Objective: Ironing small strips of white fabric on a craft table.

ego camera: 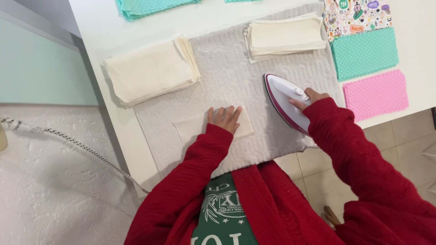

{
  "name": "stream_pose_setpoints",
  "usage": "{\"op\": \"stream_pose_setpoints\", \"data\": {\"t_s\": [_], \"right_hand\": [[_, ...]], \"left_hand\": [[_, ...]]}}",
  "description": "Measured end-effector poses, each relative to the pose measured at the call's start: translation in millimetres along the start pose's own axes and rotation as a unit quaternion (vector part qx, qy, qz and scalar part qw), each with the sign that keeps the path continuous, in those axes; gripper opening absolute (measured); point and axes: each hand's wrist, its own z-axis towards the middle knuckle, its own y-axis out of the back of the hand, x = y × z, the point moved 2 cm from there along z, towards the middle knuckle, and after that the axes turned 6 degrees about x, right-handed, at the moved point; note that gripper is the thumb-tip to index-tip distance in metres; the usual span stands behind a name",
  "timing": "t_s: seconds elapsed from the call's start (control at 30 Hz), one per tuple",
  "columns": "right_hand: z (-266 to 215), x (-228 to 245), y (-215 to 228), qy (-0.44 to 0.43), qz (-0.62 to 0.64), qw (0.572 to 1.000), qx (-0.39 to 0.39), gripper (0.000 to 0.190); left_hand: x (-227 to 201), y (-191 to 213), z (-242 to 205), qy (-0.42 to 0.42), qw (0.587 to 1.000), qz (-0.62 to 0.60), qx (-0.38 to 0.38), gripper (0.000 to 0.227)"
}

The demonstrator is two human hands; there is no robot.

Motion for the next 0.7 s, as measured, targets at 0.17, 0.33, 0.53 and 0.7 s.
{"op": "stream_pose_setpoints", "data": {"t_s": [0.17, 0.33, 0.53, 0.7], "right_hand": [[-52, 41, 45, 0.095, -0.181, 0.977, 0.059, 0.064], [-42, 50, 37, 0.202, -0.265, 0.942, 0.051, 0.062], [-12, 47, 20, 0.204, -0.289, 0.928, 0.117, 0.066], [-5, 56, 23, 0.220, -0.288, 0.927, 0.097, 0.067]], "left_hand": [[-1, 4, -3, -0.010, 0.999, -0.009, -0.042, 0.059], [2, -5, 1, -0.018, 0.994, -0.004, -0.105, 0.059], [2, -6, 1, -0.018, 0.987, 0.004, -0.159, 0.057], [11, 26, -12, -0.016, 0.991, -0.020, -0.128, 0.055]]}}
